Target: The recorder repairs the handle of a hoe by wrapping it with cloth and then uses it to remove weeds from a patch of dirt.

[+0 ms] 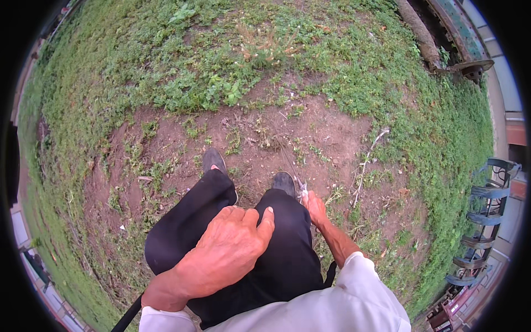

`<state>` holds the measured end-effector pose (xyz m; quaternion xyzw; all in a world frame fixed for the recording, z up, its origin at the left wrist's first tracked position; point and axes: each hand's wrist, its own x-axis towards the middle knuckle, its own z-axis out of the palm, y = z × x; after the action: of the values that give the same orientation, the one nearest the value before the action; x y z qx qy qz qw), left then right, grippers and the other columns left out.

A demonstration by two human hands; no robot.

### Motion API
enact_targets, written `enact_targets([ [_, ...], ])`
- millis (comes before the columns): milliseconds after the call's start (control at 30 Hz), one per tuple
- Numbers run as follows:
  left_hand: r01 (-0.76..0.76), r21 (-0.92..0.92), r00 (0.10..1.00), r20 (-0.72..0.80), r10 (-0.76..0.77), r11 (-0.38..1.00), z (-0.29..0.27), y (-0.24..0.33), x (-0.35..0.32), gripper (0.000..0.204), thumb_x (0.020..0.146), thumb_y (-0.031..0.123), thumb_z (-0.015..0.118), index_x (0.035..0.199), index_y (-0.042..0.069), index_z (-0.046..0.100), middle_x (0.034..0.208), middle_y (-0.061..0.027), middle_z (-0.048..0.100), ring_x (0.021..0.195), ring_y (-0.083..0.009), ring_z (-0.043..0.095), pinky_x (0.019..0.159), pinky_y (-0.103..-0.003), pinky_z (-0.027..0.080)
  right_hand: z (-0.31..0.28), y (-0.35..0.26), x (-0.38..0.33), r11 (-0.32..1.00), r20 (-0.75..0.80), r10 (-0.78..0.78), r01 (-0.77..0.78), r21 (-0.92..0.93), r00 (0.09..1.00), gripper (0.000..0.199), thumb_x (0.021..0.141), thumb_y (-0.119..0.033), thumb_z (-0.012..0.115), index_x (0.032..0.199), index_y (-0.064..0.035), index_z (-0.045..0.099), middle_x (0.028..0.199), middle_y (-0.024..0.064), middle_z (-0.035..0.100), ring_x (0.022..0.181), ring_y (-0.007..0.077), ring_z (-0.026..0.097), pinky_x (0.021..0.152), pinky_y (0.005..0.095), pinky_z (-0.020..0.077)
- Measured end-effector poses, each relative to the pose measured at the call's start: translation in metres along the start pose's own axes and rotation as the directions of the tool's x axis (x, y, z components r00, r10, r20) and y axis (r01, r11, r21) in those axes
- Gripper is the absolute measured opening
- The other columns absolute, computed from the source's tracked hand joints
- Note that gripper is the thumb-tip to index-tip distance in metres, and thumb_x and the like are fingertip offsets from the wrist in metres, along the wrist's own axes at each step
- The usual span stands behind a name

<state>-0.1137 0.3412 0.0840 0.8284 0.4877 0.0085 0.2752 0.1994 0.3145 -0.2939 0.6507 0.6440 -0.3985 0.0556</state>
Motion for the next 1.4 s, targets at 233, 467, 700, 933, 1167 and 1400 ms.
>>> enact_targets([
  [233, 0.005, 0.041, 1.000, 0.022, -0.006, 0.999, 0.001, 0.003, -0.001, 0.044, 0.079, 0.007, 0.060, 0.121, -0.009, 0.059, 0.079, -0.0107, 0.058, 0.077, -0.0234, 0.061, 0.076, -0.035, 0.048, -0.017, -0.068, 0.050, 0.963, -0.157, -0.121, 0.155, 0.221, 0.980, 0.036, 0.101, -0.034, 0.045, 0.099, 0.0009, 0.054, 0.079, 0.0315, 0.061, 0.078, 0.0514, 0.061, 0.067, 0.0566, 0.0441],
  [467, 0.003, 0.029, 0.998, 0.068, -0.005, 1.000, -0.002, -0.004, 0.008, 0.044, 0.079, 0.007, 0.061, 0.121, -0.008, 0.060, 0.077, -0.0089, 0.057, 0.076, -0.0223, 0.061, 0.077, -0.035, 0.049, -0.025, -0.153, 0.188, 0.974, -0.224, -0.220, 0.226, 0.001, 0.949, 0.036, 0.101, -0.031, 0.044, 0.097, 0.0034, 0.051, 0.084, 0.0328, 0.062, 0.083, 0.0531, 0.060, 0.070, 0.0590, 0.0449],
  [700, 0.017, 0.033, 0.998, 0.067, -0.019, 0.999, -0.009, -0.002, 0.012, 0.045, 0.079, 0.008, 0.061, 0.121, -0.007, 0.060, 0.076, -0.0081, 0.056, 0.073, -0.0216, 0.060, 0.077, -0.034, 0.049, -0.010, -0.055, 0.085, 0.996, 0.004, -0.030, 0.030, -0.085, 1.000, 0.043, 0.102, -0.041, 0.041, 0.107, 0.0006, 0.050, 0.091, 0.0342, 0.064, 0.089, 0.0532, 0.062, 0.075, 0.0605, 0.0471],
  [933, -0.006, 0.052, 0.997, 0.072, 0.002, 0.999, -0.005, 0.005, 0.004, 0.046, 0.079, 0.006, 0.061, 0.123, -0.008, 0.059, 0.076, -0.0089, 0.058, 0.075, -0.0219, 0.061, 0.077, -0.034, 0.049, -0.001, -0.010, 0.002, 0.996, 0.029, 0.071, -0.069, -0.049, 0.997, 0.041, 0.101, -0.043, 0.043, 0.104, -0.0024, 0.050, 0.083, 0.0341, 0.064, 0.082, 0.0540, 0.062, 0.070, 0.0616, 0.0458],
  [1167, 0.038, 0.000, 0.995, 0.088, -0.038, 0.999, 0.003, 0.002, 0.013, 0.047, 0.085, 0.019, 0.067, 0.123, -0.007, 0.059, 0.079, -0.0103, 0.058, 0.078, -0.0246, 0.062, 0.080, -0.037, 0.050, -0.035, -0.100, 0.162, 0.954, -0.217, -0.293, 0.298, -0.008, 0.931, 0.037, 0.101, -0.034, 0.045, 0.095, 0.0024, 0.052, 0.079, 0.0340, 0.060, 0.080, 0.0546, 0.060, 0.066, 0.0603, 0.0445],
  [1400, 0.064, -0.031, 0.994, 0.092, -0.061, 0.997, -0.001, -0.002, 0.017, 0.051, 0.085, 0.027, 0.069, 0.122, -0.007, 0.059, 0.081, -0.0111, 0.058, 0.080, -0.0258, 0.063, 0.085, -0.038, 0.050, -0.048, -0.076, 0.199, 0.978, -0.187, -0.208, 0.200, -0.064, 0.960, 0.040, 0.100, -0.037, 0.045, 0.099, 0.0018, 0.053, 0.088, 0.0338, 0.064, 0.085, 0.0527, 0.062, 0.074, 0.0602, 0.0468],
])
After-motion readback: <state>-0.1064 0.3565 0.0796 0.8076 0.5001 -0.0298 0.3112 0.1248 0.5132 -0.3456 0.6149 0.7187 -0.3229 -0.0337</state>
